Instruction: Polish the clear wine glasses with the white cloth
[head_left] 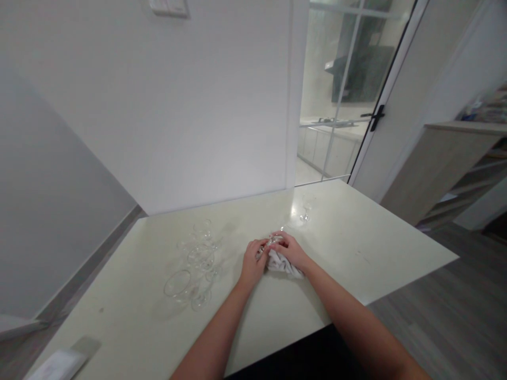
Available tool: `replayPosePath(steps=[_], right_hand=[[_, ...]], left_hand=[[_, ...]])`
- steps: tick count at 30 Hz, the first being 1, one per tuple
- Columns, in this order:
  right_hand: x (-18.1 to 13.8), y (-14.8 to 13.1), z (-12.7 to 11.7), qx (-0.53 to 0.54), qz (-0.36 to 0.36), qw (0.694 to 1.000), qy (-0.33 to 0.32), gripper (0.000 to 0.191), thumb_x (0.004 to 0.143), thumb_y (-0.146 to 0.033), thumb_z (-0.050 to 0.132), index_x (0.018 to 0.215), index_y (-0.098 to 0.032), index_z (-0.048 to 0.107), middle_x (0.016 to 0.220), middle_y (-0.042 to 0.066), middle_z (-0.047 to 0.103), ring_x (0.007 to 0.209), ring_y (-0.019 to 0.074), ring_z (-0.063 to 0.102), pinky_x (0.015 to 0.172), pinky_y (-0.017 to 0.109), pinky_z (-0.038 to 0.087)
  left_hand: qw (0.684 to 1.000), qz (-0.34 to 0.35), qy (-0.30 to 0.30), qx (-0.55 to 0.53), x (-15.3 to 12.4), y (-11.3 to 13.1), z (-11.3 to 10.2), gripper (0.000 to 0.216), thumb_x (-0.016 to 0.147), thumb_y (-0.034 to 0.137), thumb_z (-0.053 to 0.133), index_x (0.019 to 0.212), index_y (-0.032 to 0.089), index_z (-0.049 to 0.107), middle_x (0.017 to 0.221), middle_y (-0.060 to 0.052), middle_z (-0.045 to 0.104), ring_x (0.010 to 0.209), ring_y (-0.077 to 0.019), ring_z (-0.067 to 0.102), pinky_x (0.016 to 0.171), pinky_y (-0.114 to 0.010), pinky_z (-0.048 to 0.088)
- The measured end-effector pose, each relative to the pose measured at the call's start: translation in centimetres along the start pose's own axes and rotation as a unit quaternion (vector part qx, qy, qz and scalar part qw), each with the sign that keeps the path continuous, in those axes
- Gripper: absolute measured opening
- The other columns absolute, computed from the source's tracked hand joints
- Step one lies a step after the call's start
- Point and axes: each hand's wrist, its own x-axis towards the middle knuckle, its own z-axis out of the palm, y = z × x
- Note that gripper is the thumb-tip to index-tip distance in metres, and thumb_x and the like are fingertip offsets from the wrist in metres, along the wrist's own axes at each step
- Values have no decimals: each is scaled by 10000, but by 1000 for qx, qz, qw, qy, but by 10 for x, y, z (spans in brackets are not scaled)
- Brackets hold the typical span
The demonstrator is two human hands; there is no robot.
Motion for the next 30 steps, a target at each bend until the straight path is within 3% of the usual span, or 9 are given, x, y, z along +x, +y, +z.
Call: replayPosePath(steps=[3,5,9,12,14,19,25,30], right_hand=[[3,-1,-3,53,21,998,8,373,692,-423,760,961,-191,646,774,-15,677,633,126,583,607,240,446],[6,-2,-7,88,19,995,44,358,686,-424,762,933,-196,641,758,-22,668,603,120,574,576,231,437],[15,-3,-18,86,-28,973,212,380,687,-466,734,923,-191,621,697,-33,630,556,116,544,532,227,414],[19,1,-30,51,-66,937,338,444,699,-476,704,1014,-182,591,736,-23,639,593,128,565,564,241,442],[21,4,-37,39,-82,918,386,468,712,-455,686,1076,-188,563,736,-31,631,588,126,564,558,238,442],[23,9,-47,41,-60,905,419,541,700,-425,674,1164,-188,529,718,-35,620,558,130,561,525,239,439],[26,7,-56,23,-65,887,458,565,676,-392,697,1169,-167,539,914,40,668,766,166,639,668,271,505],[29,10,-62,53,-55,880,469,564,668,-415,709,1139,-168,521,942,52,675,809,177,657,694,281,527]], left_hand=[[999,18,-39,-22,-1,3,2,240,900,330,557,1092,216,647,1065,-84,663,1026,-214,593,912,-385,476],[997,-11,-49,-63,-3,5,5,387,871,327,603,1243,227,562,1245,-109,595,1152,-232,558,916,-389,490],[976,-84,-118,-165,-8,11,8,700,833,322,667,1434,258,312,1475,-161,411,1235,-252,542,967,-441,488],[966,-70,-184,-166,-11,14,9,638,824,332,685,1384,236,394,1413,-159,498,1196,-261,580,1024,-503,443],[969,-59,-195,-139,-12,14,8,563,824,351,684,1329,226,469,1338,-141,568,1185,-267,587,1031,-514,435],[975,-60,-186,-102,-12,11,8,488,844,363,657,1288,221,513,1246,-117,621,1166,-256,595,1019,-483,452],[977,-58,-188,-85,-12,9,9,435,847,352,650,1239,204,531,1195,-110,624,1112,-238,610,1002,-462,467],[978,-51,-186,-84,-12,7,9,415,847,352,648,1220,208,536,1207,-101,609,1094,-228,610,1002,-453,466]])
